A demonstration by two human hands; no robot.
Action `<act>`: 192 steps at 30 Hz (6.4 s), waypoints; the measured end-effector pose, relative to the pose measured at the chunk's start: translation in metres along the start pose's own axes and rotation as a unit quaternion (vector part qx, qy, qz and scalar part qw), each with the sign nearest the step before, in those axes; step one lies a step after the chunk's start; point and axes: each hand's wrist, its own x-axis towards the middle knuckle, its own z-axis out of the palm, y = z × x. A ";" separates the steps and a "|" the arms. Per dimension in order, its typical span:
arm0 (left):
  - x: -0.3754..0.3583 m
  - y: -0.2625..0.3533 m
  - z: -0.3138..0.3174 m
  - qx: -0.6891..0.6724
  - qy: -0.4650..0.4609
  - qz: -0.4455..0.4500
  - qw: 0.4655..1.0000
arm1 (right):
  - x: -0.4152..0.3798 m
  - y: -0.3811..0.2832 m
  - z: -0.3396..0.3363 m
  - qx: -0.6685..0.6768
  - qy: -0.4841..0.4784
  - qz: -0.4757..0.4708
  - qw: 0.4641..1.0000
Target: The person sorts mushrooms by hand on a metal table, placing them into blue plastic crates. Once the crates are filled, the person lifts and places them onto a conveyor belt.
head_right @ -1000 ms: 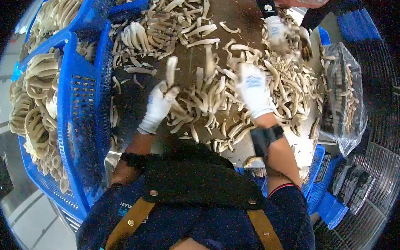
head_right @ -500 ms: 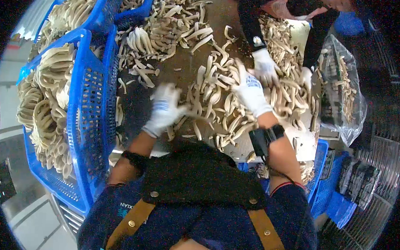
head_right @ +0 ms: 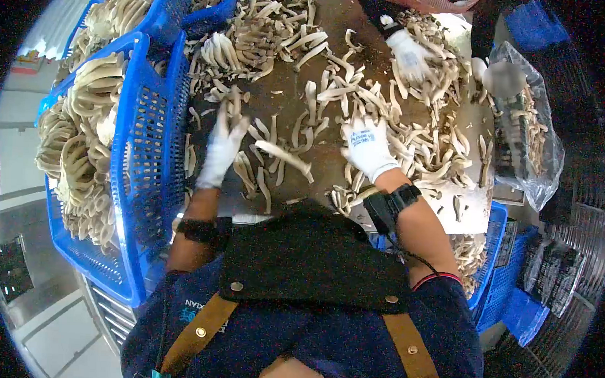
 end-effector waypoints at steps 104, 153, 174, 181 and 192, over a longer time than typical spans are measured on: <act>-0.065 0.052 0.107 -0.358 -0.289 -0.125 0.879 | -0.042 -0.046 0.031 0.725 0.221 0.018 0.652; 0.269 -0.105 -0.033 0.279 0.089 -0.182 0.939 | -0.011 -0.031 0.032 0.179 0.081 -0.333 0.922; 0.040 0.049 0.099 0.070 -0.188 0.298 0.933 | 0.040 0.010 -0.048 0.822 -0.047 0.005 0.567; 0.023 0.101 0.054 -0.376 -0.142 -0.060 0.914 | -0.013 0.012 -0.076 0.539 0.332 0.029 0.774; -0.027 0.088 0.120 -0.408 -0.261 -0.105 0.869 | -0.017 -0.020 -0.022 0.670 0.227 0.021 0.706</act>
